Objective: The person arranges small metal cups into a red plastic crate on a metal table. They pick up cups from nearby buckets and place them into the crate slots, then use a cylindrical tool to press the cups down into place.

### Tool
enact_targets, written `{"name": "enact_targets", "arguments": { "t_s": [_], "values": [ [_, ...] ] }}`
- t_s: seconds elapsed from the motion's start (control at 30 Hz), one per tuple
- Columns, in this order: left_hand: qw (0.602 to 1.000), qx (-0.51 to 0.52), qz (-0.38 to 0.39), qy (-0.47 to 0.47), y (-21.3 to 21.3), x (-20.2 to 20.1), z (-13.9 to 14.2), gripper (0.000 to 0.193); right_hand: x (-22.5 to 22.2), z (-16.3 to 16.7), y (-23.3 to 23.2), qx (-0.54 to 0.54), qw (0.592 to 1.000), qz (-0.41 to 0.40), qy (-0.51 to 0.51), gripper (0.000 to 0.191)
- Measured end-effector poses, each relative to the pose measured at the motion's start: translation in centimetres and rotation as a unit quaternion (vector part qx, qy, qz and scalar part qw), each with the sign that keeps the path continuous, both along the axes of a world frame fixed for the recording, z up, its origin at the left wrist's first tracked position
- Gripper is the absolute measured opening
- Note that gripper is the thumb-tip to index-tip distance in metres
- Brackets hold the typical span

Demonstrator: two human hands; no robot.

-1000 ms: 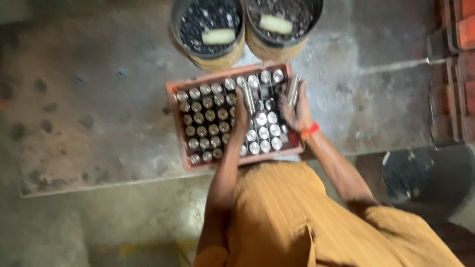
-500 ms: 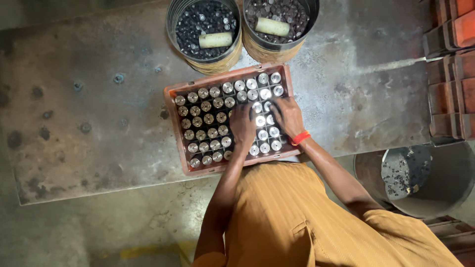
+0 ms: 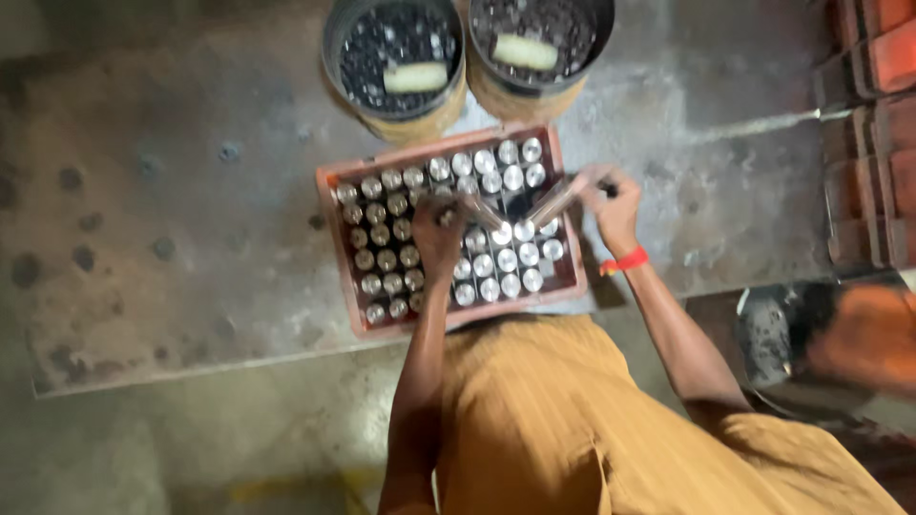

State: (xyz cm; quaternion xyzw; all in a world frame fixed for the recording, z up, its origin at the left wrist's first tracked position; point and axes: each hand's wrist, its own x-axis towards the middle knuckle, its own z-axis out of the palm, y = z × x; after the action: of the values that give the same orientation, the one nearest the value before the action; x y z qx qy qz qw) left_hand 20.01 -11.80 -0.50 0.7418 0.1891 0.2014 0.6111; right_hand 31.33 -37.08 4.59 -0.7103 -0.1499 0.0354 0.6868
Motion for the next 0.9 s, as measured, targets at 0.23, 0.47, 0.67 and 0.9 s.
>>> {"name": "enact_targets", "arguments": {
  "t_s": [0.23, 0.47, 0.67, 0.9],
  "values": [
    [0.967, -0.149, -0.027, 0.206, -4.0, -1.3, 1.5, 0.051, -5.7, -1.0, 2.3, -0.033, 0.973, 0.016, 0.229, 0.040],
    [0.959, 0.272, -0.082, 0.011, -5.6, -1.7, -1.2, 0.050, -5.2, -1.6, 2.6, -0.330, 0.914, 0.093, -0.217, 0.051],
    [0.951, 0.278, -0.061, 0.118, -5.9, -2.8, -1.6, 0.026, -6.7, -2.2, 2.5, -0.302, 0.936, 0.032, -0.175, 0.024],
    [0.881, 0.406, -0.078, 0.232, -7.4, -1.1, -1.8, 0.043, -6.0, -3.5, 3.7, -0.446, 0.869, 0.086, -0.196, 0.034]
  ]
}}
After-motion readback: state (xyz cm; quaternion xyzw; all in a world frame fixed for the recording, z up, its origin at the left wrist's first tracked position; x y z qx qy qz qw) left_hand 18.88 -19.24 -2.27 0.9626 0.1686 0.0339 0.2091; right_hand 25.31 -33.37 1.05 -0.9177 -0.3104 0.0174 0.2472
